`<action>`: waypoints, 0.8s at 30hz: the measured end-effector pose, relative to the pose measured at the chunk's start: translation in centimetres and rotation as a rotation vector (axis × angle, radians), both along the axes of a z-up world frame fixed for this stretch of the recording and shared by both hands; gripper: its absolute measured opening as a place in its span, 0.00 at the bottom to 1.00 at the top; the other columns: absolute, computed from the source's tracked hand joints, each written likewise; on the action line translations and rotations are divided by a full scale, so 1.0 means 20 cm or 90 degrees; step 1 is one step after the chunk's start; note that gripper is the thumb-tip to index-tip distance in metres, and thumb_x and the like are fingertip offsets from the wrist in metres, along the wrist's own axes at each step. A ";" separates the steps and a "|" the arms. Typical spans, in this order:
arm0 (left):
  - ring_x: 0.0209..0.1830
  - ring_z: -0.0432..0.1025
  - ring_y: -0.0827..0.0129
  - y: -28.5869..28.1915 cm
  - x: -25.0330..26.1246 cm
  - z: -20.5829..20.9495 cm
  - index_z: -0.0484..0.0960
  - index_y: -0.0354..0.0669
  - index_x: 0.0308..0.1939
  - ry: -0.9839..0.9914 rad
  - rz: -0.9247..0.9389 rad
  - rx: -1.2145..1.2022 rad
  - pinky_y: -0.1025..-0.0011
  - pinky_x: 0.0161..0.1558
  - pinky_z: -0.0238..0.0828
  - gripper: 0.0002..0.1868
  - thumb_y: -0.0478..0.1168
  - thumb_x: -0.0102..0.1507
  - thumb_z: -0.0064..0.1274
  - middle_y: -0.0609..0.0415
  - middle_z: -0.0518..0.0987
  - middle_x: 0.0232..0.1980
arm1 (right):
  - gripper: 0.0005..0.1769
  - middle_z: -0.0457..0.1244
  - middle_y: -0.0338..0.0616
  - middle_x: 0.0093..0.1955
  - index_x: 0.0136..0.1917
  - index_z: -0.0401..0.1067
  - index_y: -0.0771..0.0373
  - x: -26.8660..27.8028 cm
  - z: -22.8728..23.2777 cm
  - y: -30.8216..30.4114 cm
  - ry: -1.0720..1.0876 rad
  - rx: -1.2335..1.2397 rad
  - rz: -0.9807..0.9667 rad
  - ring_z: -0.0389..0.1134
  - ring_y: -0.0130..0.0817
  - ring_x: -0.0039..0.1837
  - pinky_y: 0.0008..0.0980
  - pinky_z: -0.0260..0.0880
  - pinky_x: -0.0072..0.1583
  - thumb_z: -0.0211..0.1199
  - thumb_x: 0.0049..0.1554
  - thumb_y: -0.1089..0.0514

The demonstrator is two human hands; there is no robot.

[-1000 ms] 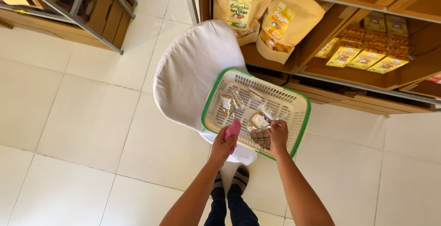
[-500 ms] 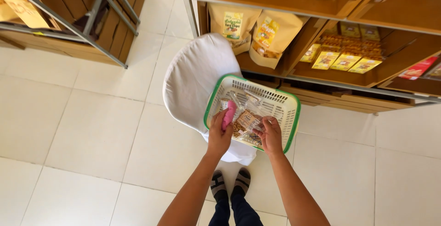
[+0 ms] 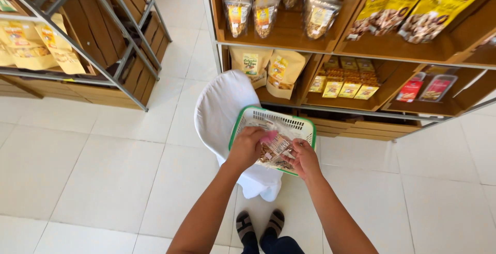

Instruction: Cleaning individual snack bags with a cloth and arranging them neatly on wooden store shelves.

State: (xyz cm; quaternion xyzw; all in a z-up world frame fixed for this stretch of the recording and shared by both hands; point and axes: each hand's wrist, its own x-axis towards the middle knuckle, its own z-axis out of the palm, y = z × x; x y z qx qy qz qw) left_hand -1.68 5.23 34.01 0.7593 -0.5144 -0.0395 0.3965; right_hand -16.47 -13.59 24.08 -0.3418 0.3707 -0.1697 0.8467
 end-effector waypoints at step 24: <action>0.59 0.73 0.48 -0.19 -0.73 0.28 0.83 0.37 0.56 -0.152 -0.039 -0.226 0.57 0.61 0.71 0.26 0.25 0.54 0.51 0.45 0.80 0.56 | 0.12 0.68 0.36 0.54 0.58 0.69 0.51 -0.43 0.23 -0.15 -0.009 -0.255 0.210 0.68 0.30 0.54 0.39 0.72 0.52 0.56 0.60 0.57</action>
